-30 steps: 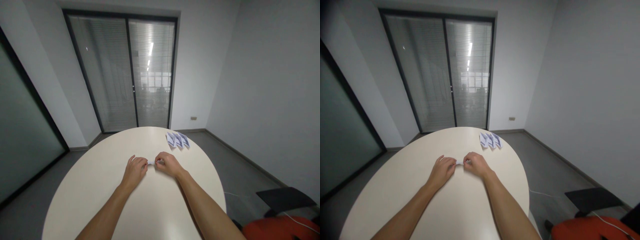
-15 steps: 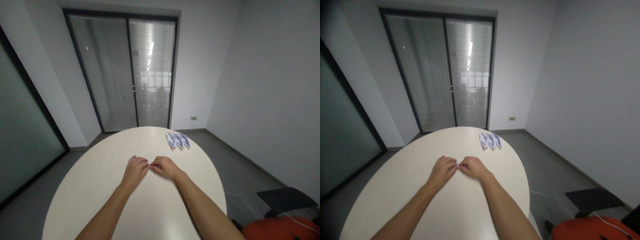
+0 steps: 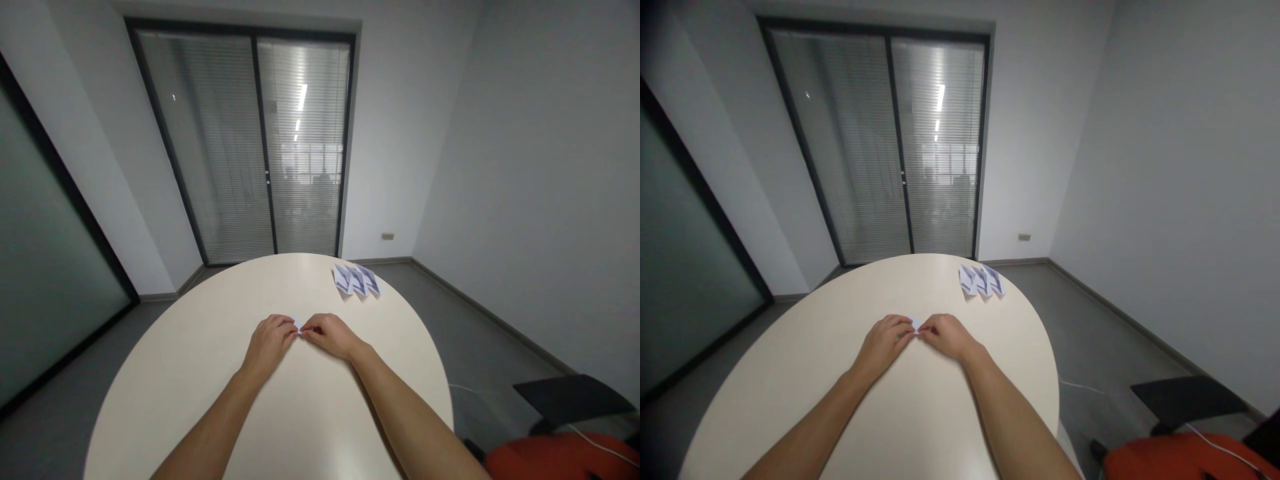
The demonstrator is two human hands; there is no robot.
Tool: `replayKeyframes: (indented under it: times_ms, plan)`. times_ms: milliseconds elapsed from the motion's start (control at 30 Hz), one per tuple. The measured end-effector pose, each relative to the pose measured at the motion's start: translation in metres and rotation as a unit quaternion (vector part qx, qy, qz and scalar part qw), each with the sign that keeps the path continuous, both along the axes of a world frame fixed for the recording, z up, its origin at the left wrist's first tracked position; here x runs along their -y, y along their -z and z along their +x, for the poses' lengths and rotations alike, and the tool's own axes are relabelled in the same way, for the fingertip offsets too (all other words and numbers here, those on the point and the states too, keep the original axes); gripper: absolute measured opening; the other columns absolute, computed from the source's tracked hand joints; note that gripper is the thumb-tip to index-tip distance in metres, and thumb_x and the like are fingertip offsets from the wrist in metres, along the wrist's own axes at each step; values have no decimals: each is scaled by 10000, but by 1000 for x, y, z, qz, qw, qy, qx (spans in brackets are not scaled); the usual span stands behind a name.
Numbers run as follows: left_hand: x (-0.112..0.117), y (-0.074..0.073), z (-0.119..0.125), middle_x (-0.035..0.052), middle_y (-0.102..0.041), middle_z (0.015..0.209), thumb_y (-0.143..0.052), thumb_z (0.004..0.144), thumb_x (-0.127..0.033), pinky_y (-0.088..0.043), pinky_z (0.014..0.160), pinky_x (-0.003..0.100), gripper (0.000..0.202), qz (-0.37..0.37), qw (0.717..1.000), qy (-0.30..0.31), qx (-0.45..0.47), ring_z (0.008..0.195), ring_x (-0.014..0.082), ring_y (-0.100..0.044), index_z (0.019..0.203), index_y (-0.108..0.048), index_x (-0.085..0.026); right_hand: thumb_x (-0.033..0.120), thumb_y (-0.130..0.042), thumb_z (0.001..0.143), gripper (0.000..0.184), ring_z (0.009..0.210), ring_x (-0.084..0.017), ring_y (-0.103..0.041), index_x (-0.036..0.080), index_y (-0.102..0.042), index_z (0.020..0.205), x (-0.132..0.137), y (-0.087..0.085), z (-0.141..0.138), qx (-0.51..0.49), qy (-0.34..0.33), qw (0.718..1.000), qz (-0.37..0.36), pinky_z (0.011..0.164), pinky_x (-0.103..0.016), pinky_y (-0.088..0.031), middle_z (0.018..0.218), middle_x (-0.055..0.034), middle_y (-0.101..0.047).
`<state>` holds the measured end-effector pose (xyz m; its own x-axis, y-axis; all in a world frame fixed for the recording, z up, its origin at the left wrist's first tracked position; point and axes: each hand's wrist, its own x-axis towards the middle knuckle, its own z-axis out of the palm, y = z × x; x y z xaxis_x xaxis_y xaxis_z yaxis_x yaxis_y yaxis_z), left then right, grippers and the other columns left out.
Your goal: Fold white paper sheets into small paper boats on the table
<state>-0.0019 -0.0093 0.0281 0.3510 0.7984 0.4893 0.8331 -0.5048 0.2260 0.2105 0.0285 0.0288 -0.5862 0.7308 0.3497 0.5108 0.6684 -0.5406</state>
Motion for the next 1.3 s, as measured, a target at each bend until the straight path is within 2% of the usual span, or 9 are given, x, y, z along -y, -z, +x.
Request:
replayKeyframes:
  times_ms: [267, 467, 567, 700, 800, 867, 1000, 1167, 1300]
  plan:
    - [-1, 4, 0, 58, -715, 1154, -640, 910, -250, -509, 979, 417, 175, 10, 998, 2, 56, 1105, 239, -623, 1072, -707, -238, 315, -587, 961, 224, 827, -172, -696, 230, -787, 1018, 2, -3, -1, 13, 11, 1000, 7, 729, -250, -459, 946, -48, -782]
    - [-6, 12, -4, 102, -627, 1314, -615, 909, -290, -484, 1066, 463, 384, 54, 987, -65, 140, 1236, 275, -576, 1286, -584, -222, 260, -576, 940, 221, 799, -161, -688, 224, -775, 1030, 4, -6, -1, 3, 23, 1000, 6, 715, -240, -463, 960, -43, -777]
    - [-8, 16, -5, 136, -623, 1343, -630, 903, -339, -490, 1053, 487, 500, 27, 981, -97, 168, 1240, 300, -592, 1366, -508, -196, 259, -565, 941, 222, 767, -156, -681, 217, -767, 1024, 4, -7, -1, -8, 35, 999, 0, 700, -239, -466, 945, -42, -775]
    - [-9, 19, -3, 136, -664, 1318, -627, 908, -349, -530, 983, 455, 613, -30, 969, -115, 215, 1175, 282, -658, 1458, -398, -209, 256, -571, 937, 206, 758, -154, -676, 215, -757, 1016, 3, -5, -1, -23, 42, 999, -4, 714, -242, -474, 927, -37, -770]
    - [-9, 19, -2, 115, -703, 1263, -608, 917, -314, -543, 948, 413, 644, -47, 968, -100, 226, 1146, 258, -684, 1498, -343, -230, 240, -570, 936, 247, 756, -148, -677, 208, -713, 1134, 1, -2, -1, -41, 52, 998, -17, 716, -242, -484, 963, -44, -762]
    - [-8, 20, -2, 112, -701, 1273, -587, 921, -279, -548, 938, 395, 644, -47, 971, -82, 220, 1147, 248, -686, 1510, -331, -233, 215, -569, 927, 337, 737, -139, -676, 205, -647, 1255, 0, 0, -1, -53, 60, 996, -26, 708, -240, -488, 989, -49, -754]
    - [-8, 19, -3, 94, -703, 1274, -548, 926, -236, -559, 927, 385, 568, -48, 976, -64, 203, 1128, 235, -695, 1476, -405, -243, 201, -575, 912, 428, 738, -139, -675, 235, -588, 1338, -1, 2, 1, -46, 75, 996, -18, 713, -246, -489, 1005, -42, -749]
    - [-6, 16, -2, 66, -705, 1282, -506, 929, -172, -535, 1006, 379, 391, -64, 982, -31, 173, 1162, 211, -673, 1303, -597, -241, 259, -555, 935, 347, 766, -158, -682, 245, -654, 1267, -1, 4, 3, -23, 94, 995, -10, 718, -262, -491, 1015, -45, -758]
    - [-6, 17, -2, 45, -697, 1301, -496, 894, -96, -496, 1081, 373, 406, -68, 987, 11, 143, 1205, 189, -645, 1240, -660, -232, 244, -528, 943, 306, 862, -183, -691, 230, -705, 1193, -4, 6, 4, -14, 107, 994, 1, 788, -285, -499, 1049, -57, -764]
